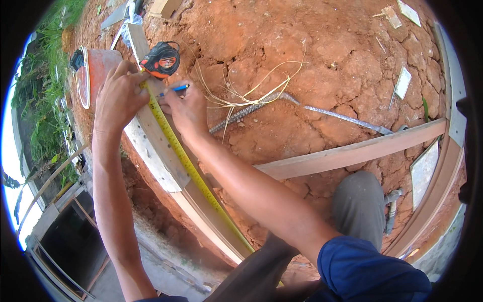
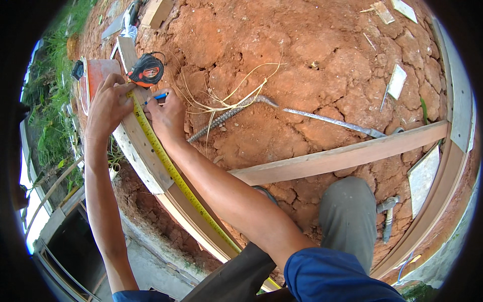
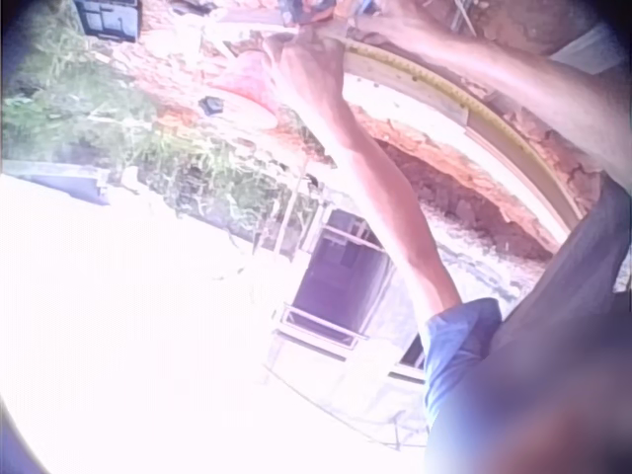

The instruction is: The person measures a wooden plank with a tape measure, marks it with a pencil using a try square, and then cuts the plank with a hand saw. The cut piece is separated and set aside.

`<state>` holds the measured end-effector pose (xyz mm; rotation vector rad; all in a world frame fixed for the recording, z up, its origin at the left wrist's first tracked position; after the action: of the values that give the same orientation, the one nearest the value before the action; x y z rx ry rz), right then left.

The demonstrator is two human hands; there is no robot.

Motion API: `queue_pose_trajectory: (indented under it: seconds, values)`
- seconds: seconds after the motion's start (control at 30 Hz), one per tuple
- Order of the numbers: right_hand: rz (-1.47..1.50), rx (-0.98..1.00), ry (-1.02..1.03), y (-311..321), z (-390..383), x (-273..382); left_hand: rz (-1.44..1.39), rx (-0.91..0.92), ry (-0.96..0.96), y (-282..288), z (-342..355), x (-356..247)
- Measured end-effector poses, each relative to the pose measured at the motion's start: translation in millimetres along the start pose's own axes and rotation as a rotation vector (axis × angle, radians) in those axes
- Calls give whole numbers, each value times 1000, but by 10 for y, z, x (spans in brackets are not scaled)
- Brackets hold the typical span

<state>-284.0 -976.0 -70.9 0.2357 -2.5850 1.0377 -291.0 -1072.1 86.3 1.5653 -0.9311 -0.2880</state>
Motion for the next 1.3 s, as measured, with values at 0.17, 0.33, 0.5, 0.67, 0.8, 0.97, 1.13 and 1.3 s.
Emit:
queue_pose_trajectory:
  seconds: [0.17, 0.33, 0.5, 0.67, 0.8, 0.97, 1.13, 1.3]
  values:
    - [-17, 16, 47, -27, 10, -26, 6, -5, 7, 4, -1, 4]
    - [54, -84, -56, 4, -90, 222, -7, 16, 25, -2, -1, -4]
    - [-340, -3, 275, -24, 225, 1049, 1, -4, 14, 12, -15, -9]
    - [-1290, 280, 665, -348, 699, 1052, -29, -11, 40, 41, -13, -22]
    - [-1276, 358, 743, -445, 849, 845, -23, 87, 93, 5, -10, -10]
    - [-1188, 463, 725, -512, 960, 913, -41, 82, 97, 23, 1, -17]
    - [-1031, 622, 469, -353, 713, 1344, 35, -192, -91, 362, -249, -304]
    - [-896, 887, 327, 154, -361, 1814, -671, -232, 283, 518, -1338, -832]
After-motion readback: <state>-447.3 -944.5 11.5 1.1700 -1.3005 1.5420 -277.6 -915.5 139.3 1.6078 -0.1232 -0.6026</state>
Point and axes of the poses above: each hand's wrist, its own z-axis towards the middle knuckle, its own y-axis out of the back of the hand, x = y × z, the point moved 8 cm from there along z, towards the middle knuckle, and after that the axes turned 10 degrees about -x, right-handed, at the moved point
